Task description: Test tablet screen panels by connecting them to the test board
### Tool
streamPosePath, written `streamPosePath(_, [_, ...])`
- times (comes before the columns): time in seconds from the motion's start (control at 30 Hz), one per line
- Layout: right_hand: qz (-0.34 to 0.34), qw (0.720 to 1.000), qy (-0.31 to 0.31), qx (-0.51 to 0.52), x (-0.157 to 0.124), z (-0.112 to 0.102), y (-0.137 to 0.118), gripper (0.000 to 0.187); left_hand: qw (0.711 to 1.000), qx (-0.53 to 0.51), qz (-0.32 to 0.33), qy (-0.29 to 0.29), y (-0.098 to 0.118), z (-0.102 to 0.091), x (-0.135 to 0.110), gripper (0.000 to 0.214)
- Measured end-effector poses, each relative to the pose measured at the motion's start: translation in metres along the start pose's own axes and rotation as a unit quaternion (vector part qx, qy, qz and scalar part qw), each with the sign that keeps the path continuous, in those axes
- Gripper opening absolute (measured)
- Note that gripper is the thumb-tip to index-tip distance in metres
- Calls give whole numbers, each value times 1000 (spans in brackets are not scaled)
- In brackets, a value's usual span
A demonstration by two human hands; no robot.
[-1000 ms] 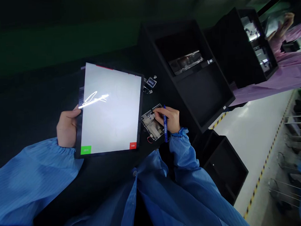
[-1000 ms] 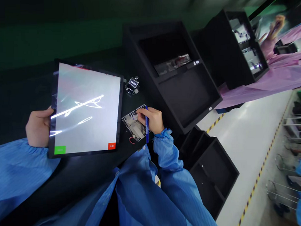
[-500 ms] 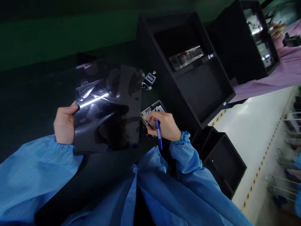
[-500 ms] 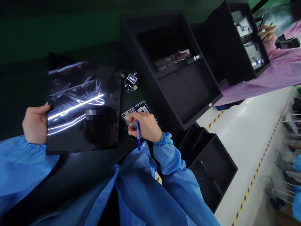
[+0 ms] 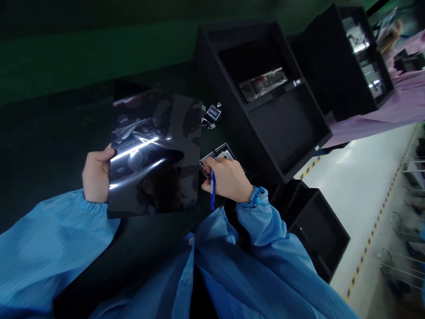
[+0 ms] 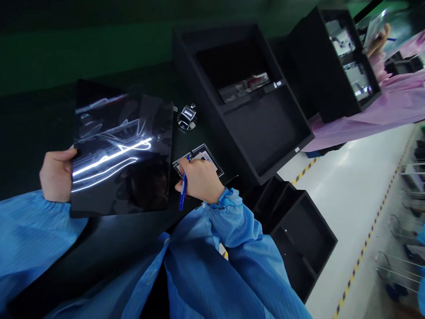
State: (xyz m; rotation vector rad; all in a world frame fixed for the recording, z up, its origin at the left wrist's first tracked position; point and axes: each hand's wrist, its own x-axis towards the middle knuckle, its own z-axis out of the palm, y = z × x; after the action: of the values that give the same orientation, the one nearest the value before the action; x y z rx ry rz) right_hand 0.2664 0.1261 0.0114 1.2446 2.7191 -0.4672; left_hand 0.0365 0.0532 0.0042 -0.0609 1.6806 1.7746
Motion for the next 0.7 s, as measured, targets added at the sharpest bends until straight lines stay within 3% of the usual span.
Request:
streamPosePath(0.13, [-29,999,-34,1,4,-7,5,16,998,-50,-14,-28,-5,-2,5,26])
streamPosePath(0.27, [-39,998,-30,-28,4,-8,3,16,998,-47,-29,-10,-4,0,3,20])
streamPosePath(0.4, [-37,998,-23,-44,2,-5,1,15,994,-72,-67,-41,3,4,-2,29])
streamPosePath(0.5, [-76,997,-16,17,3,-5,10,11,990,-88,-92,-58,5,6,-4,33])
streamPosePath(0.57, [-86,989,51,105,9,-7,19,9,988,-95,-101,-65,4,5,-1,30])
streamPosePath(0.63, [-70,965,185,170,19,-10,29,7,988,-84,-111,-74,2,3,3,20])
streamPosePath(0.7, [-65,937,297,172,34,-12,37,22,988,-51,-127,-74,-1,-1,8,12])
